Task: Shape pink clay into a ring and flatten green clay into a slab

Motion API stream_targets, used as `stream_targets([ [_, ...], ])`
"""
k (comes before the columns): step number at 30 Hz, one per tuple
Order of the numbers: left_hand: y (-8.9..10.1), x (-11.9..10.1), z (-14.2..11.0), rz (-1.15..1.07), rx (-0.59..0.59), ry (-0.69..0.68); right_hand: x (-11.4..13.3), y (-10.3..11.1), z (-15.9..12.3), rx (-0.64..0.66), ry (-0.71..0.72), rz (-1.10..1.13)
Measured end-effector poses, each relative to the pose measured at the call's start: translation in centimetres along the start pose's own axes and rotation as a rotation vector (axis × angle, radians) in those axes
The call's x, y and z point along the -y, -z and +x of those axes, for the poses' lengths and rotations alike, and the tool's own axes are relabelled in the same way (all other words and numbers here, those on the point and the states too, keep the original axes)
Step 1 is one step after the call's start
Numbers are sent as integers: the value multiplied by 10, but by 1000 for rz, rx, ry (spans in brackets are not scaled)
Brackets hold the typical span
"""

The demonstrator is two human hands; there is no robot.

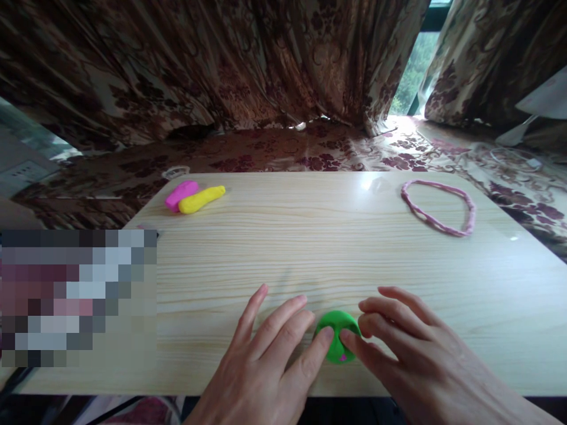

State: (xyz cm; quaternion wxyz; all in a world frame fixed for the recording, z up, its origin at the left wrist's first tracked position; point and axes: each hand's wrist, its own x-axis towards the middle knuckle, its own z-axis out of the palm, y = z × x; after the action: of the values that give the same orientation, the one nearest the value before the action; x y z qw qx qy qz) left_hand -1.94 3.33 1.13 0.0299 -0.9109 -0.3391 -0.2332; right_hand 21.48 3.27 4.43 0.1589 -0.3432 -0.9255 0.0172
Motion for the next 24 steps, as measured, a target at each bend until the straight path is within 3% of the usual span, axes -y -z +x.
stream_targets([
  [14, 0, 0, 4, 10, 88, -19, -11, 3, -4, -5, 22, 29],
  [24, 6, 1, 12, -76, 74, 4, -5, 4, -4, 44, -20, 88],
])
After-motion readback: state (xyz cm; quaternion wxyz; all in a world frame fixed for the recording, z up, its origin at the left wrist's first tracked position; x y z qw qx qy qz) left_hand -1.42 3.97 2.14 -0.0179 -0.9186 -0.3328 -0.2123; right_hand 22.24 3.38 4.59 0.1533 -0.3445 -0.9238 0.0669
